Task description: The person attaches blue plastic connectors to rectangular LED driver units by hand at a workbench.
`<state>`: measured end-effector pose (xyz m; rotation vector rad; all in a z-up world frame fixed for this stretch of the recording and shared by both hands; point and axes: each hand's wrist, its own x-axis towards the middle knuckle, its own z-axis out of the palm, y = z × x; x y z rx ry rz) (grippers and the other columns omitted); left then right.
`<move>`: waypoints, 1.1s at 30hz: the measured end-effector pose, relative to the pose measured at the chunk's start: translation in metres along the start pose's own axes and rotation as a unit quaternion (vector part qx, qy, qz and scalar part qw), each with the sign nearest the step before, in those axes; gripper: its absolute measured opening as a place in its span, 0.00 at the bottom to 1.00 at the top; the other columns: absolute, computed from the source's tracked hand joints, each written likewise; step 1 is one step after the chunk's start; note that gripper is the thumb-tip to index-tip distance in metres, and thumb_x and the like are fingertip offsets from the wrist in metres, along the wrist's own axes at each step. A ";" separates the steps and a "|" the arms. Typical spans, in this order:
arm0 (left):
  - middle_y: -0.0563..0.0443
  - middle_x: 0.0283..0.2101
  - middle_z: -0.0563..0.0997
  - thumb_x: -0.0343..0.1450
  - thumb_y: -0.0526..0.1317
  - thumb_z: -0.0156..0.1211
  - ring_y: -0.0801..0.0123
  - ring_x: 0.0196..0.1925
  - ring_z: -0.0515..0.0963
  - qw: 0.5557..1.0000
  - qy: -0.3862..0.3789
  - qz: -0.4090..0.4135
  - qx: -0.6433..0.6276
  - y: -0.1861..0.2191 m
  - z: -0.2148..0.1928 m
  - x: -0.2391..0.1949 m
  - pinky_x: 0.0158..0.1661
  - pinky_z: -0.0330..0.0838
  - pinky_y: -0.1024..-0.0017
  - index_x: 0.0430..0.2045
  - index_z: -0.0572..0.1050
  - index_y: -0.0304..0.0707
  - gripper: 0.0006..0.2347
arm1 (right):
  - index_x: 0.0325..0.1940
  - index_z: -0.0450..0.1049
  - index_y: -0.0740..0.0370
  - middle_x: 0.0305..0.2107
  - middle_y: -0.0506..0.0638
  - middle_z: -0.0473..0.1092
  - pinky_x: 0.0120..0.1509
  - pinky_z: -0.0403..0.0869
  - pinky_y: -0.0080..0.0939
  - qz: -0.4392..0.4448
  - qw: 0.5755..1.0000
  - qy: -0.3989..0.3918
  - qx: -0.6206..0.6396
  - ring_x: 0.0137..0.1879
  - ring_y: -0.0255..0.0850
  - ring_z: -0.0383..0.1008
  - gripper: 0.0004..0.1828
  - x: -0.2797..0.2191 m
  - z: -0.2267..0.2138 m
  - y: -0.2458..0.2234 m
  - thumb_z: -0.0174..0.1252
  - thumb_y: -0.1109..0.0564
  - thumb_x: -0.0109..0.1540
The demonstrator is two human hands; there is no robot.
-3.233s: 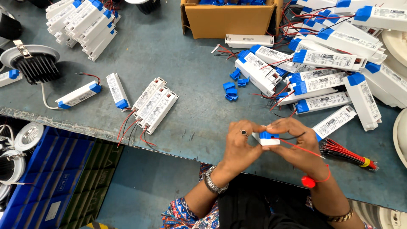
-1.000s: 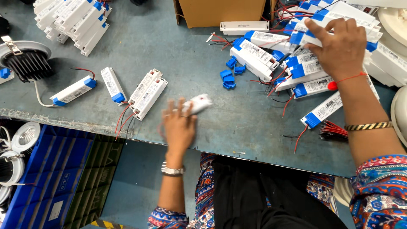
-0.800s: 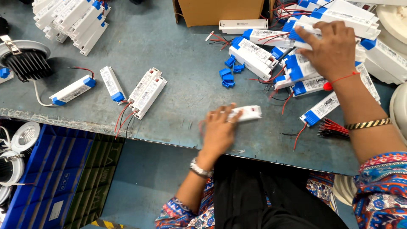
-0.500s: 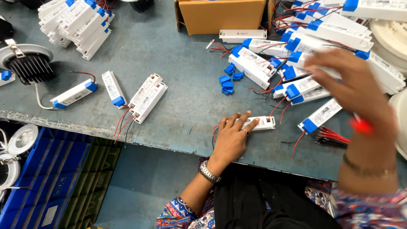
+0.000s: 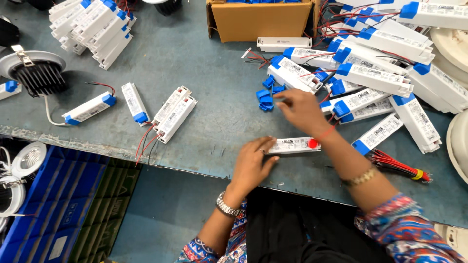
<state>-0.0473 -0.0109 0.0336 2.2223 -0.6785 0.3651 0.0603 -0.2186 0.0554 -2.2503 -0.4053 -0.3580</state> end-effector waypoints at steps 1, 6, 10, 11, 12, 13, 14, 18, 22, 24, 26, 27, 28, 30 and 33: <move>0.48 0.58 0.78 0.67 0.38 0.69 0.54 0.59 0.76 0.999 -0.014 -0.002 -0.035 -0.005 0.006 0.000 0.60 0.67 0.57 0.51 0.79 0.41 0.17 | 0.47 0.80 0.60 0.40 0.56 0.76 0.46 0.77 0.45 -0.032 0.998 0.001 -0.046 0.40 0.50 0.79 0.12 0.008 0.011 0.004 0.64 0.61 0.59; 0.50 0.53 0.81 0.65 0.37 0.71 0.56 0.55 0.78 0.999 0.036 0.000 -0.030 -0.020 0.024 -0.003 0.56 0.69 0.60 0.44 0.82 0.42 0.14 | 0.51 0.79 0.56 0.42 0.52 0.77 0.48 0.75 0.46 -0.113 0.951 0.036 -0.286 0.49 0.52 0.76 0.19 0.029 0.036 0.028 0.61 0.63 0.55; 0.51 0.52 0.81 0.64 0.37 0.71 0.55 0.54 0.79 0.999 0.027 -0.024 -0.019 -0.022 0.029 0.007 0.52 0.68 0.60 0.43 0.82 0.41 0.14 | 0.51 0.79 0.55 0.37 0.55 0.75 0.48 0.74 0.51 -0.078 0.953 -0.009 -0.292 0.46 0.52 0.74 0.15 0.019 0.034 0.029 0.62 0.58 0.59; 0.51 0.52 0.81 0.64 0.37 0.71 0.55 0.54 0.79 0.999 0.028 -0.025 -0.019 -0.023 0.029 0.010 0.52 0.68 0.60 0.43 0.82 0.41 0.14 | 0.51 0.79 0.55 0.37 0.55 0.75 0.48 0.74 0.51 -0.079 0.953 -0.010 -0.292 0.46 0.52 0.74 0.15 0.017 0.029 0.026 0.62 0.58 0.59; 0.50 0.52 0.82 0.64 0.37 0.71 0.55 0.54 0.79 0.998 0.035 -0.015 -0.040 -0.024 0.028 0.014 0.54 0.69 0.60 0.44 0.82 0.41 0.14 | 0.52 0.79 0.58 0.37 0.55 0.75 0.48 0.74 0.51 -0.101 0.964 0.024 -0.244 0.45 0.52 0.74 0.15 0.015 0.023 0.022 0.61 0.59 0.60; 0.50 0.53 0.82 0.64 0.36 0.71 0.54 0.55 0.79 0.997 0.043 -0.005 -0.060 -0.024 0.026 0.017 0.56 0.70 0.60 0.44 0.82 0.41 0.14 | 0.53 0.79 0.60 0.38 0.54 0.74 0.49 0.73 0.50 -0.122 0.972 0.059 -0.194 0.44 0.51 0.74 0.15 0.014 0.015 0.017 0.59 0.59 0.62; 0.50 0.53 0.82 0.64 0.36 0.71 0.54 0.55 0.79 0.997 0.042 -0.006 -0.061 -0.022 0.023 0.018 0.56 0.70 0.60 0.44 0.82 0.41 0.14 | 0.53 0.79 0.60 0.38 0.54 0.74 0.49 0.73 0.50 -0.121 0.972 0.059 -0.194 0.44 0.51 0.74 0.15 0.010 0.006 0.011 0.59 0.59 0.62; 0.40 0.53 0.79 0.64 0.36 0.70 0.52 0.54 0.77 0.981 0.092 -0.081 -0.153 -0.024 0.003 0.009 0.53 0.73 0.59 0.50 0.78 0.33 0.19 | 0.52 0.78 0.61 0.38 0.49 0.68 0.43 0.74 0.35 0.077 0.986 -0.039 0.140 0.38 0.35 0.75 0.13 -0.019 -0.029 -0.003 0.48 0.60 0.69; 0.45 0.42 0.84 0.67 0.35 0.69 0.62 0.36 0.86 0.965 0.051 -0.208 -0.149 -0.032 -0.005 -0.007 0.39 0.79 0.68 0.42 0.82 0.36 0.11 | 0.52 0.81 0.60 0.27 0.52 0.69 0.38 0.68 0.38 0.147 0.946 -0.231 0.173 0.34 0.33 0.67 0.15 -0.042 -0.033 -0.010 0.51 0.59 0.67; 0.45 0.42 0.83 0.67 0.35 0.69 0.64 0.35 0.86 0.968 0.046 -0.179 -0.168 -0.033 0.004 -0.009 0.37 0.79 0.70 0.39 0.82 0.35 0.09 | 0.51 0.80 0.59 0.27 0.52 0.72 0.39 0.70 0.39 0.125 0.950 -0.265 0.109 0.34 0.36 0.71 0.14 -0.040 -0.021 -0.011 0.52 0.58 0.66; 0.44 0.43 0.82 0.67 0.34 0.69 0.65 0.33 0.86 0.971 0.040 -0.146 -0.187 -0.032 0.014 -0.007 0.34 0.80 0.72 0.37 0.82 0.33 0.07 | 0.49 0.80 0.59 0.27 0.51 0.74 0.41 0.72 0.41 0.102 0.950 -0.293 0.043 0.34 0.39 0.74 0.13 -0.036 -0.013 -0.011 0.53 0.56 0.65; 0.44 0.40 0.83 0.67 0.34 0.70 0.64 0.32 0.85 0.978 0.053 -0.141 -0.141 -0.033 0.018 -0.004 0.34 0.78 0.71 0.34 0.82 0.33 0.06 | 0.47 0.80 0.60 0.31 0.52 0.75 0.42 0.73 0.42 0.039 0.969 -0.243 0.029 0.37 0.41 0.75 0.11 -0.033 -0.010 -0.010 0.55 0.57 0.63; 0.44 0.37 0.83 0.66 0.33 0.71 0.63 0.31 0.84 0.984 0.066 -0.138 -0.096 -0.032 0.022 -0.002 0.34 0.77 0.70 0.32 0.83 0.33 0.05 | 0.44 0.79 0.62 0.35 0.53 0.75 0.43 0.74 0.44 -0.022 0.981 -0.192 0.015 0.40 0.43 0.77 0.10 -0.033 -0.008 -0.010 0.58 0.57 0.61; 0.44 0.36 0.83 0.66 0.34 0.71 0.64 0.31 0.84 0.980 0.049 -0.154 -0.113 -0.032 0.026 0.004 0.34 0.77 0.70 0.32 0.83 0.32 0.06 | 0.43 0.78 0.62 0.36 0.55 0.74 0.44 0.75 0.45 -0.023 0.985 -0.170 0.005 0.39 0.45 0.77 0.09 -0.036 -0.003 -0.011 0.60 0.56 0.61; 0.44 0.35 0.83 0.64 0.35 0.71 0.64 0.31 0.84 0.974 0.028 -0.179 -0.136 -0.030 0.031 0.015 0.35 0.78 0.70 0.35 0.81 0.31 0.09 | 0.41 0.78 0.61 0.38 0.56 0.73 0.45 0.75 0.47 -0.030 0.991 -0.126 -0.034 0.40 0.48 0.77 0.08 -0.044 0.002 -0.011 0.62 0.55 0.61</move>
